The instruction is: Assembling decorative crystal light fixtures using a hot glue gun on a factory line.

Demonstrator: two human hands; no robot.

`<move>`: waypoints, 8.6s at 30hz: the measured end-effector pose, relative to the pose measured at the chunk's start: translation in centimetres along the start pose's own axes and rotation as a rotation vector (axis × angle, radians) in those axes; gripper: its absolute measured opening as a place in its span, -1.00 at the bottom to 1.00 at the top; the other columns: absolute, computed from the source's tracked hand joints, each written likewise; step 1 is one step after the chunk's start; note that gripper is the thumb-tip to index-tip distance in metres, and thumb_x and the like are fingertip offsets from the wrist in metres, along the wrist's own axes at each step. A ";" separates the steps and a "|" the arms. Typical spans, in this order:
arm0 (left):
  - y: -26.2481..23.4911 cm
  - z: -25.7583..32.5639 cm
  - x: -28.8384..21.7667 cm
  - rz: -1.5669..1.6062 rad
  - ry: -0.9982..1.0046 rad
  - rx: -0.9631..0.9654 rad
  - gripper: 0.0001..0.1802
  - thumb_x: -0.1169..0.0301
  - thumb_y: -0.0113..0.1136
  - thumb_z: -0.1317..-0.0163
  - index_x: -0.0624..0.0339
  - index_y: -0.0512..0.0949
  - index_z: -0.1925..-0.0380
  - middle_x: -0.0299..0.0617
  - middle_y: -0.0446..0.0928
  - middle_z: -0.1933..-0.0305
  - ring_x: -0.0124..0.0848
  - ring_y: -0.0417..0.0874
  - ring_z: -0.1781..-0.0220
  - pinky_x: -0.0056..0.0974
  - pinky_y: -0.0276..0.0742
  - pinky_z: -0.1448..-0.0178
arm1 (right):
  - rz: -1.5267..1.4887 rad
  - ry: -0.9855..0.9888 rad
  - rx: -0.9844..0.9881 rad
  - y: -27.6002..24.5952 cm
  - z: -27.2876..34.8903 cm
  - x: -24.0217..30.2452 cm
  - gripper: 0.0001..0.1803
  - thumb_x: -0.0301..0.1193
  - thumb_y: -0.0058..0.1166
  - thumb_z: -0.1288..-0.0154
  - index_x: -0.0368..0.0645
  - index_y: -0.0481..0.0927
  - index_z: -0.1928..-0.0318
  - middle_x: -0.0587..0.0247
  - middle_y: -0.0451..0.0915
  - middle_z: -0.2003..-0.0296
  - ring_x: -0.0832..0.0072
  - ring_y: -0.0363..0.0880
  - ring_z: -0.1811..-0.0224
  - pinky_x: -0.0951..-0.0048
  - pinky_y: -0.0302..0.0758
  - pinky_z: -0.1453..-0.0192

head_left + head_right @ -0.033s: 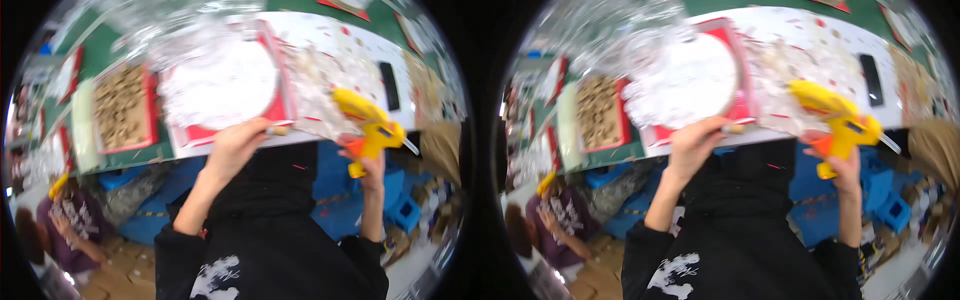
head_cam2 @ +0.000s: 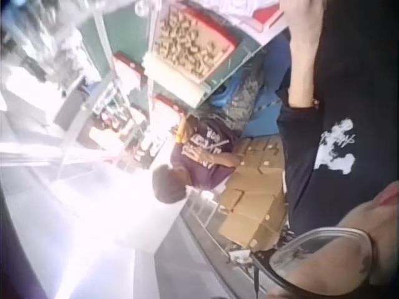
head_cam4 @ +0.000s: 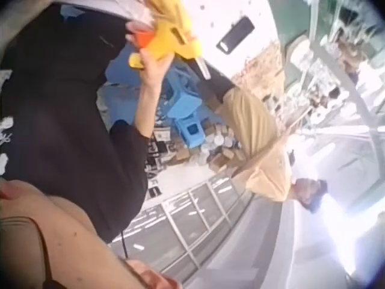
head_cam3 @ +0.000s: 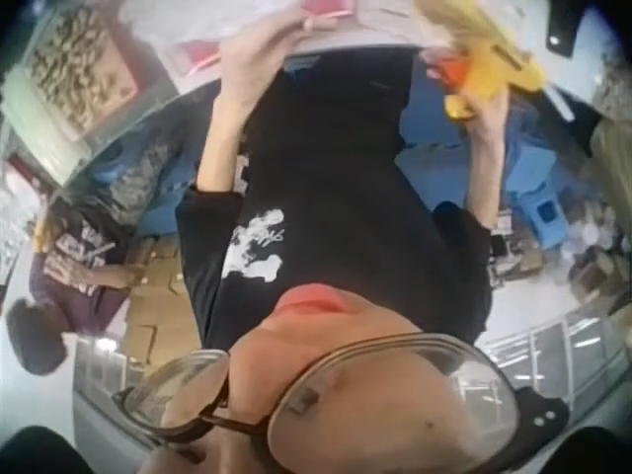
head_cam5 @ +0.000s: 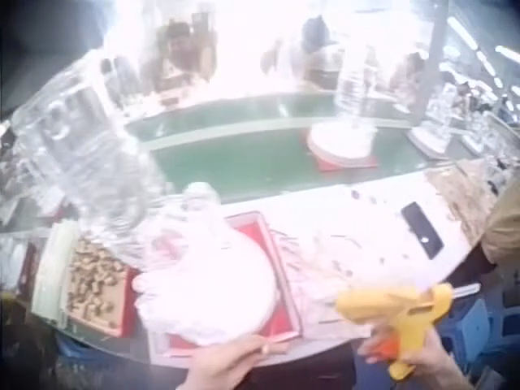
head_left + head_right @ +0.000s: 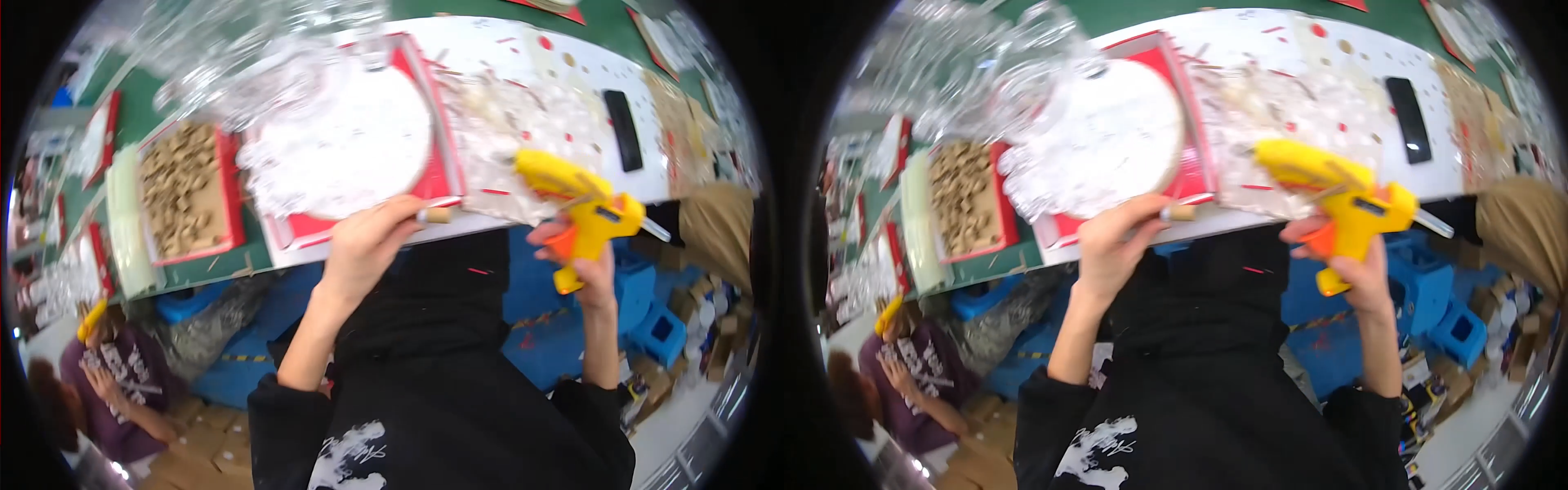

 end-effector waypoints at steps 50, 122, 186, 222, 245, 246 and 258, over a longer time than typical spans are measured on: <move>1.4 -0.4 0.4 0.015 -0.015 0.028 -0.71 0.75 0.27 -0.02 0.40 0.60 0.19 -0.01 0.65 0.16 -0.38 0.70 0.19 -0.39 0.63 0.09 | -0.124 0.059 0.097 0.2 2.6 -5.8 -0.62 -0.45 0.05 -0.11 -0.21 0.38 0.02 0.25 0.51 0.41 0.50 0.58 0.37 0.48 0.52 0.18; 6.7 -6.8 -3.4 -0.764 -0.052 0.465 -0.89 0.41 0.18 -0.12 0.22 0.60 0.43 0.05 0.57 0.47 -0.04 0.64 0.37 -0.08 0.53 0.26 | 0.006 -0.189 -0.124 -1.7 6.1 -4.1 -0.63 -0.39 0.10 -0.14 -0.19 0.40 0.03 0.27 0.50 0.36 0.56 0.55 0.31 0.61 0.47 0.28; 6.8 73.7 22.4 -0.321 -1.909 -0.474 -0.32 0.46 0.28 0.01 0.17 0.26 -0.17 0.06 0.27 -0.28 0.04 0.38 -0.26 0.00 0.41 -0.26 | 0.109 -0.195 0.372 15.5 8.0 -3.0 -0.57 -0.34 0.00 -0.31 -0.22 0.29 -0.13 0.06 0.40 -0.03 0.48 0.42 0.11 0.49 0.41 0.09; 9.7 -3.8 -5.7 -0.707 0.751 0.664 -0.81 0.44 0.22 0.13 0.13 0.62 0.41 -0.14 0.56 0.18 -0.18 0.48 -0.06 -0.15 0.45 -0.10 | -0.068 -0.385 -0.208 0.0 13.3 -3.1 -0.59 -0.47 0.10 -0.17 -0.18 0.39 -0.05 0.14 0.59 0.17 0.18 0.47 -0.20 0.19 0.39 -0.30; -7.7 2.0 6.9 -0.154 -0.162 -0.305 -0.29 0.52 0.10 -0.10 0.38 0.17 -0.31 0.19 0.33 -0.24 0.00 0.36 -0.29 -0.13 0.22 -0.37 | 0.676 0.122 0.220 14.8 -7.8 1.2 -0.51 -0.40 0.14 -0.23 -0.11 0.37 -0.17 0.39 0.52 0.27 0.67 0.52 0.40 0.62 0.47 0.38; -8.1 1.4 7.3 -0.127 -0.138 -0.324 -0.32 0.54 0.05 -0.11 0.39 0.19 -0.30 0.20 0.35 -0.23 0.00 0.37 -0.28 -0.12 0.25 -0.36 | 0.680 0.137 0.210 14.5 -7.6 0.9 -0.51 -0.40 0.14 -0.23 -0.11 0.37 -0.17 0.39 0.52 0.27 0.67 0.52 0.40 0.62 0.47 0.38; -8.7 1.8 8.6 -0.097 -0.130 -0.380 -0.33 0.52 0.03 -0.10 0.33 0.23 -0.29 0.11 0.43 -0.17 -0.05 0.47 -0.18 -0.12 0.31 -0.27 | 0.802 0.068 0.188 15.9 -10.2 -1.1 -0.60 -0.38 0.18 -0.19 -0.14 0.41 -0.02 0.36 0.54 0.28 0.69 0.50 0.44 0.59 0.48 0.40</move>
Point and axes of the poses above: each hand's wrist, its own z-axis away from the middle knuckle, its own y-axis out of the palm, x = y × z, the point moved 7 cm from there along -z, towards the middle knuckle
